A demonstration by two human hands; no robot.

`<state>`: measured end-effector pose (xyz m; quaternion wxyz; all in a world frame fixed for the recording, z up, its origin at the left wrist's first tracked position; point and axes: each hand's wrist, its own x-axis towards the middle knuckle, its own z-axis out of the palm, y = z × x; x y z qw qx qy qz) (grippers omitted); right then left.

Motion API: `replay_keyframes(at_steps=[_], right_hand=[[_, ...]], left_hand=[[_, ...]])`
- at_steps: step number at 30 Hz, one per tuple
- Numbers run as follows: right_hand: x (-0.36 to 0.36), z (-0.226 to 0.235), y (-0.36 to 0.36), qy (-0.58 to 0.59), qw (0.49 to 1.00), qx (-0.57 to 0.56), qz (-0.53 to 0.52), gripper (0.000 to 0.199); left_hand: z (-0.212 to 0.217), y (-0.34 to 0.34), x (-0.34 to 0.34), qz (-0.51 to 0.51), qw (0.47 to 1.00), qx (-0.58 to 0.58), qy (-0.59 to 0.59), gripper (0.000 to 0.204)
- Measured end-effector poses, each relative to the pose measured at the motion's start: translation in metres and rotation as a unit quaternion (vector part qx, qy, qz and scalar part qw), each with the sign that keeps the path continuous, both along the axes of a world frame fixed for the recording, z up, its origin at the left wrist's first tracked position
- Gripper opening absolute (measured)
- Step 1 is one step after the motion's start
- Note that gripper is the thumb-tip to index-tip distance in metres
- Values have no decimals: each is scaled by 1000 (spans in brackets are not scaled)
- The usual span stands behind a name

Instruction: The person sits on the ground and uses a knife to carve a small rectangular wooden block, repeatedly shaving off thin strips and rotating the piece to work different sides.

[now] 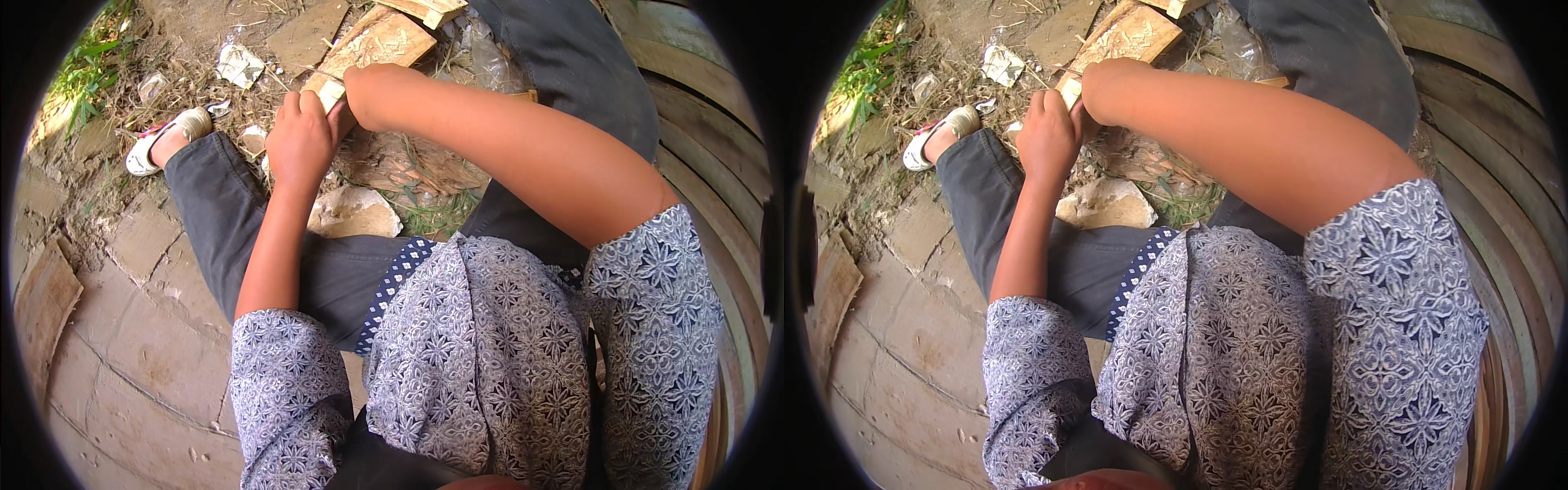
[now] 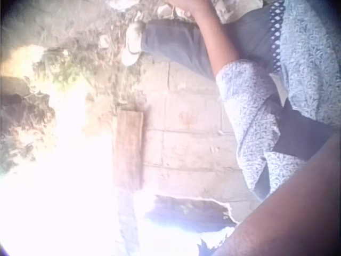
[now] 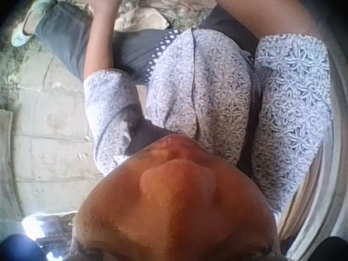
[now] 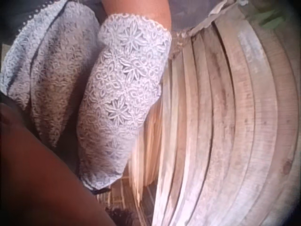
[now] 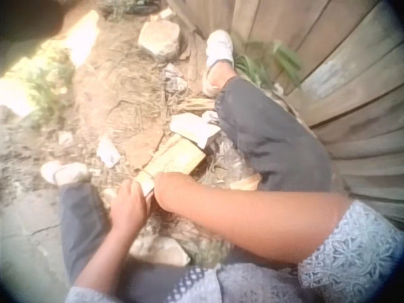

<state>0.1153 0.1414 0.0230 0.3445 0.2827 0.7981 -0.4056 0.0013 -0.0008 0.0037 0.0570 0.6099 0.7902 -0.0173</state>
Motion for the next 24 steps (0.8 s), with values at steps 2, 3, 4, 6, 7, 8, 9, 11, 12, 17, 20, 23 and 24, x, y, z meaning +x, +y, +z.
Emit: replay_keyframes(at_steps=[2, 3, 4, 6, 7, 8, 9, 11, 12, 17, 20, 23, 24], right_hand=[[-4, -19, 7, -46, 996, -18, 69, 41], [7, -23, -3, -6, 999, 35, 4, 37], [16, -29, 0, -3, 1000, 18, -16, 36], [35, -8, 6, -2, 998, -20, -55, 34], [41, -9, 2, 22, 997, -17, -67, 35], [46, -8, 0, 45, 996, -11, -82, 36], [51, -7, -1, 68, 993, -4, -96, 36], [51, 5, -4, 69, 995, -23, -67, 37], [47, 12, -4, 72, 996, -33, -50, 38], [34, 18, -5, 15, 1000, -14, 7, 36], [21, 14, -8, -5, 1000, -3, -9, 39], [12, 5, -10, -6, 998, -6, -55, 40], [13, 6, -9, 2, 998, -4, -55, 40]], left_hand=[[-4, 1, 1, -9, 1000, 11, 12, 38], [-4, 0, 1, -1, 1000, 9, 19, 38], [-5, 0, -1, 7, 1000, 8, 26, 38], [-4, 1, 1, 13, 1000, 5, 8, 39], [-4, 0, 0, 17, 1000, 3, -2, 40], [-5, 2, -1, 19, 1000, 4, -13, 41], [-5, 1, -1, 19, 1000, 9, -12, 41], [-6, 0, -1, 19, 1000, 7, -11, 40], [-6, -1, -2, 22, 1000, 7, -9, 40], [-6, 0, -1, 8, 1000, 11, 10, 40], [-6, 2, -6, 11, 1000, 11, 11, 40], [-7, 5, -13, 10, 1000, 13, 15, 41], [-7, 6, -14, 10, 1000, 11, 14, 41]])
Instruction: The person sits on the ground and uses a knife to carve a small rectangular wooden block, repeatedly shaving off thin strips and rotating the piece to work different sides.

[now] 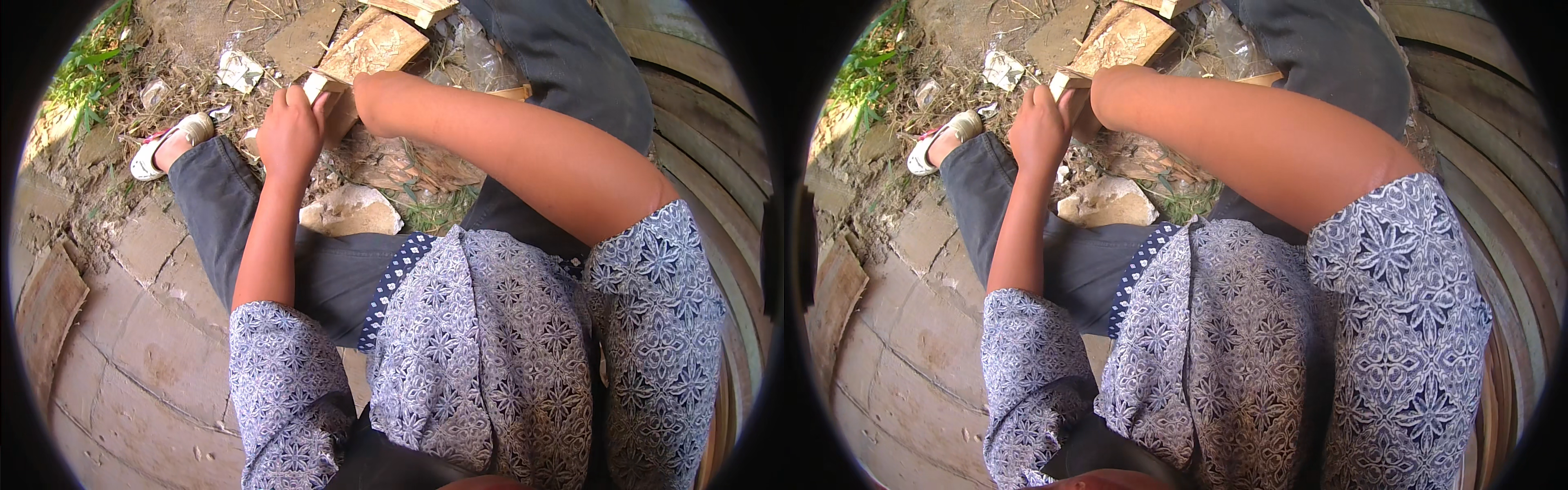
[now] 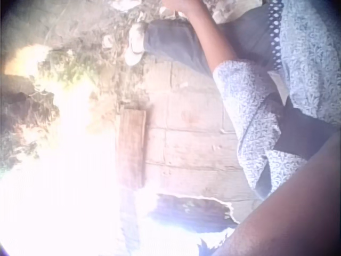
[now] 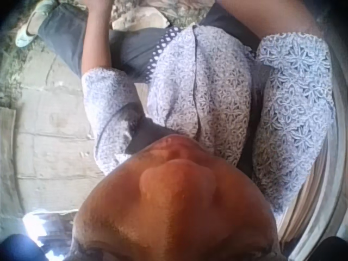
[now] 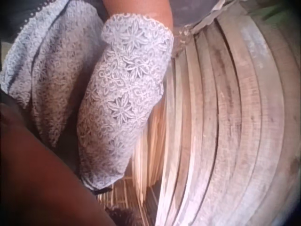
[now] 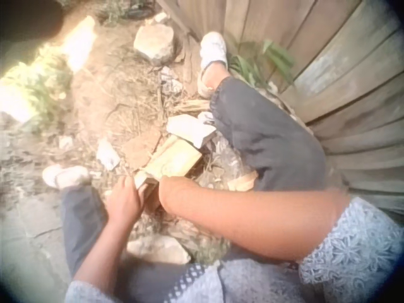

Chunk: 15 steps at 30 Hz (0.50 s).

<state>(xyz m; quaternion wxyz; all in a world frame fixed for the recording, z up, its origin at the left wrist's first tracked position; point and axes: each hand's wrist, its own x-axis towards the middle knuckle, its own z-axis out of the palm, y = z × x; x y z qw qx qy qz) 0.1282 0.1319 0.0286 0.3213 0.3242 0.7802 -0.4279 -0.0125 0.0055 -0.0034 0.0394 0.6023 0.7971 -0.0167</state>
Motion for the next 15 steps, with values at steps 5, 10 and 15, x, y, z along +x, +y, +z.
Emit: replay_keyframes(at_steps=[5, 10, 15], right_hand=[[-7, 8, 5, -19, 996, 1, 91, 34], [18, 4, -10, 32, 995, 30, 85, 28], [4, -12, -9, -60, 997, 6, 45, 26]], left_hand=[[-5, -2, -2, 9, 1000, -10, 11, 42], [-5, -6, 0, 8, 1000, -13, 13, 43], [-7, -4, 2, 24, 999, -10, 18, 42]])
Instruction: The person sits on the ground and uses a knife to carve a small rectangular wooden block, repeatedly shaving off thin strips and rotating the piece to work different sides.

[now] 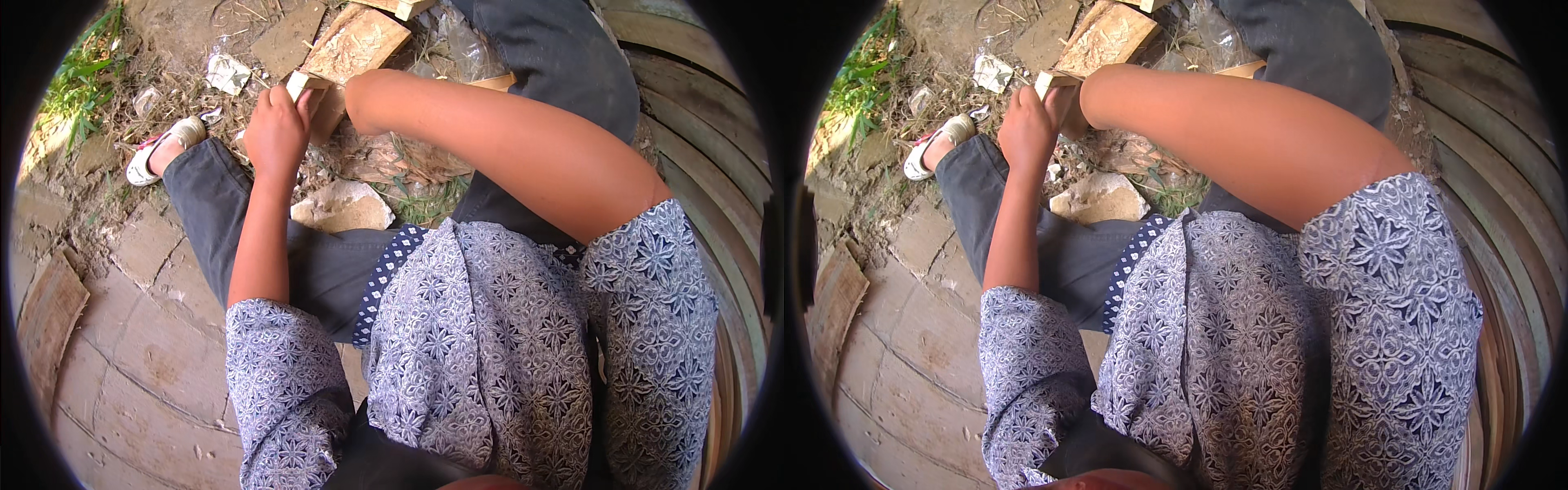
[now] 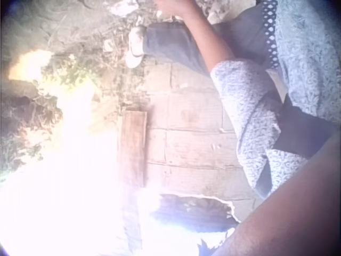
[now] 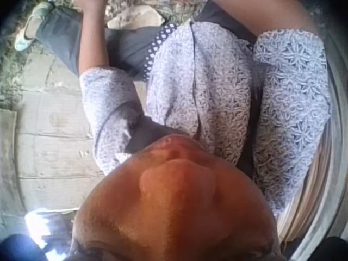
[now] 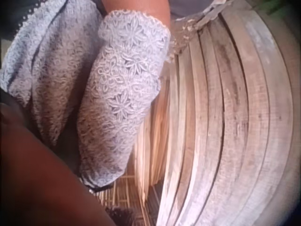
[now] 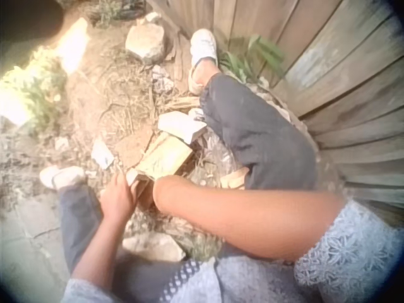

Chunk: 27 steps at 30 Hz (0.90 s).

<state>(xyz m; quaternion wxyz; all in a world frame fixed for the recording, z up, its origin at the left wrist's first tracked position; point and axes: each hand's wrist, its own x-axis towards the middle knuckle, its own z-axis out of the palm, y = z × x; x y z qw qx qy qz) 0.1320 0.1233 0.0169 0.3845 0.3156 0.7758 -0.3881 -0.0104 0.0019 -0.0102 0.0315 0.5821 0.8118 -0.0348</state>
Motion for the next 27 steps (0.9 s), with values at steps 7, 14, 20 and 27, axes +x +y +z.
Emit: replay_keyframes(at_steps=[7, 14, 20, 27], right_hand=[[2, 20, 21, 36, 997, -65, -7, 27], [30, 15, 37, 148, 986, -20, -70, 39], [47, 22, 18, 226, 966, 24, -124, 38], [58, 16, -1, 226, 968, 33, -108, 30]], left_hand=[[-1, -4, -1, 10, 1000, 10, 4, 40], [1, -8, 16, -2, 998, 51, -33, 36], [-1, -15, 31, -21, 996, 73, -36, 38], [-3, -15, 32, -32, 996, 81, -32, 36]])
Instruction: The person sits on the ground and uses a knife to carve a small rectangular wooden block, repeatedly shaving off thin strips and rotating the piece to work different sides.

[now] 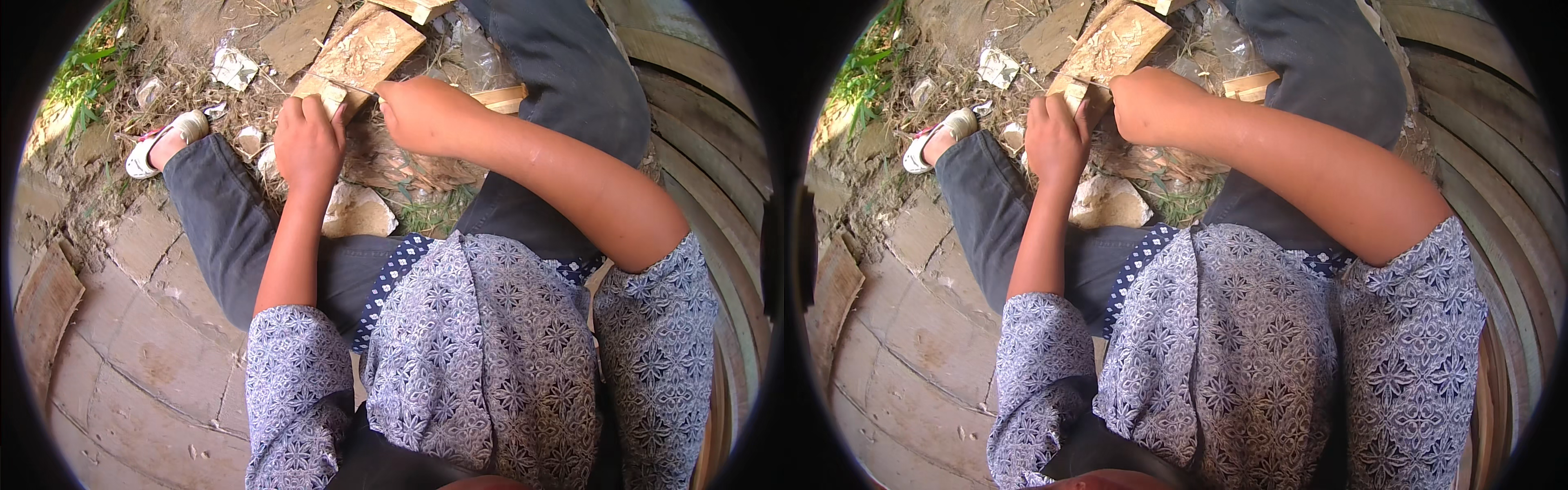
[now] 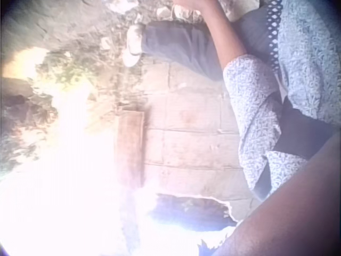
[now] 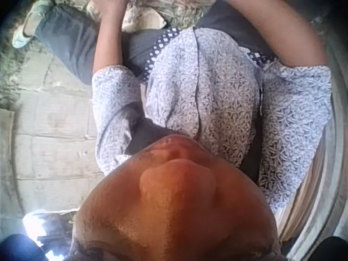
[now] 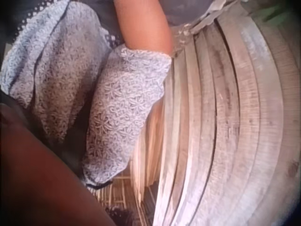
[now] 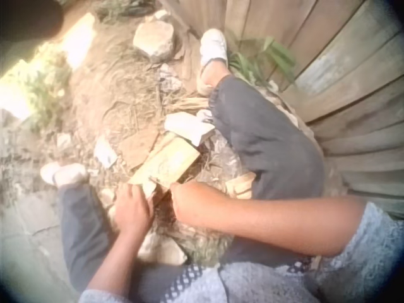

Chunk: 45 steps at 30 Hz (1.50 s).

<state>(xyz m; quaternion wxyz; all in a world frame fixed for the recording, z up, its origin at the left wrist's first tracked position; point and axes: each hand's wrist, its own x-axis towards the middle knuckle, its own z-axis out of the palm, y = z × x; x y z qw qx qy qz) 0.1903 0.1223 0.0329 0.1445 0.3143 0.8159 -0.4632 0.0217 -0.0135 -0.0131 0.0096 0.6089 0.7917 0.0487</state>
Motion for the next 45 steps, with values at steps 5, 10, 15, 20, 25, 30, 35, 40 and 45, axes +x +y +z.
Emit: replay_keyframes(at_steps=[5, 10, 15, 20, 25, 30, 35, 40, 45], right_hand=[[-8, -4, -6, -49, 998, 29, 26, 28], [-23, -8, -6, -76, 994, 65, 53, 27], [-50, -11, 5, -85, 989, 76, 94, 27], [-41, -32, 16, -129, 982, 53, 131, 32], [-3, -32, 21, -2, 998, 52, -40, 34], [9, -17, 4, 42, 998, 50, -5, 37], [-10, -12, 7, -8, 998, 53, 33, 36], [-41, -26, 10, -16, 994, 86, 62, 33], [-57, -45, 13, 33, 991, 113, 59, 27]], left_hand=[[4, 1, 8, 9, 1000, -15, -7, 33], [2, 3, -2, 12, 1000, -6, -3, 34], [3, 4, -4, 13, 1000, -15, -11, 33], [4, 8, 7, 21, 999, -2, -26, 34], [9, 5, 7, 24, 999, -13, -44, 32], [15, 5, 7, 30, 998, -24, -49, 31], [13, 3, 8, 27, 998, -18, -47, 31], [11, 5, 4, 21, 999, -9, -46, 32], [11, 6, -1, 20, 999, 10, -41, 33]])
